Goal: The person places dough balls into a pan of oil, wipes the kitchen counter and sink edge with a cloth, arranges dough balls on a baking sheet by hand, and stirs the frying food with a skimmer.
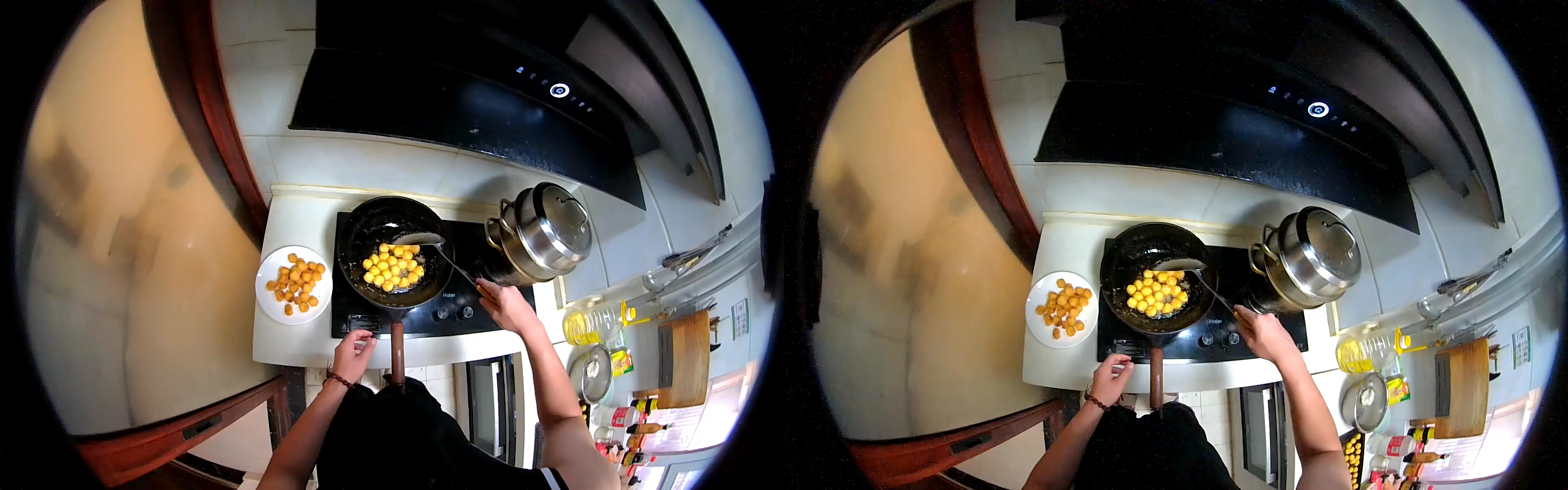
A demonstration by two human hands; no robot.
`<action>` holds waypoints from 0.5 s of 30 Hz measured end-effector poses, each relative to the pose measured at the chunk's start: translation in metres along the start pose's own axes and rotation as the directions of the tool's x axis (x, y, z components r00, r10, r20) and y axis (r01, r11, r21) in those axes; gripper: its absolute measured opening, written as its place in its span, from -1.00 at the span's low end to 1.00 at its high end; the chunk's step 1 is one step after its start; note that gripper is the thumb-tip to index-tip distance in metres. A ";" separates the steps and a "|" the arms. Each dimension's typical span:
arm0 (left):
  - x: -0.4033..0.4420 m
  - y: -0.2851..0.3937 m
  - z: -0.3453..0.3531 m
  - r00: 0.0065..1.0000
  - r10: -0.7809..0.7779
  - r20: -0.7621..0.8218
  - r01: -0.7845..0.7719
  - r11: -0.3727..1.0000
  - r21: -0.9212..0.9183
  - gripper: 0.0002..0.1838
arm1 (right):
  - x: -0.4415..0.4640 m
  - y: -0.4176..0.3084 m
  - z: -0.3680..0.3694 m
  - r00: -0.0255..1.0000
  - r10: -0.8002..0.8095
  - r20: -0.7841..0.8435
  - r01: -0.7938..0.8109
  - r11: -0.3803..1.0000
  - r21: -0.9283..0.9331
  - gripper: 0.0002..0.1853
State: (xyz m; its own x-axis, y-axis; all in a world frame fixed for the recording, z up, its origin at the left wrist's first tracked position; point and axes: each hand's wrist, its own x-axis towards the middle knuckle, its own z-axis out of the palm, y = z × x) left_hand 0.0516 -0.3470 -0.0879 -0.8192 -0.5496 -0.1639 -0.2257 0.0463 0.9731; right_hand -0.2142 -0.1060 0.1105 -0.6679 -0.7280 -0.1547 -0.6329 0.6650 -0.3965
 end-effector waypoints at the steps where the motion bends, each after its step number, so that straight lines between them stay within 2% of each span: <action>1: 0.002 -0.005 0.000 1.000 0.030 0.000 -0.030 0.999 -0.011 -0.68 | -0.010 -0.004 -0.006 0.999 -0.018 -0.032 0.020 0.999 0.033 -0.48; 5: 0.009 -0.013 0.001 0.997 0.049 0.059 -0.048 0.999 -0.012 -0.69 | -0.039 -0.037 -0.038 0.988 0.102 0.113 -0.108 0.993 0.043 -0.52; 6: 0.010 -0.013 0.001 0.995 0.064 0.081 -0.062 0.998 -0.018 -0.69 | -0.044 -0.041 -0.038 0.988 0.114 0.103 -0.119 0.992 0.045 -0.52; 11: 0.017 -0.002 -0.001 0.982 0.047 0.181 -0.045 0.999 -0.013 -0.73 | -0.061 -0.054 -0.029 0.972 0.107 0.210 -0.107 0.994 -0.012 -0.54; 15: 0.020 0.000 -0.003 0.979 0.058 0.196 -0.058 0.998 -0.006 -0.72 | -0.065 -0.049 -0.014 0.971 0.073 0.229 -0.090 0.994 0.065 -0.51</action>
State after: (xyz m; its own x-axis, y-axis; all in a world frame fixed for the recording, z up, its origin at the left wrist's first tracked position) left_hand 0.0369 -0.3608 -0.0905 -0.9185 -0.3715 -0.1354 -0.1745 0.0735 0.9819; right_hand -0.1451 -0.0891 0.1532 -0.6049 -0.6964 -0.3861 -0.5435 0.7155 -0.4389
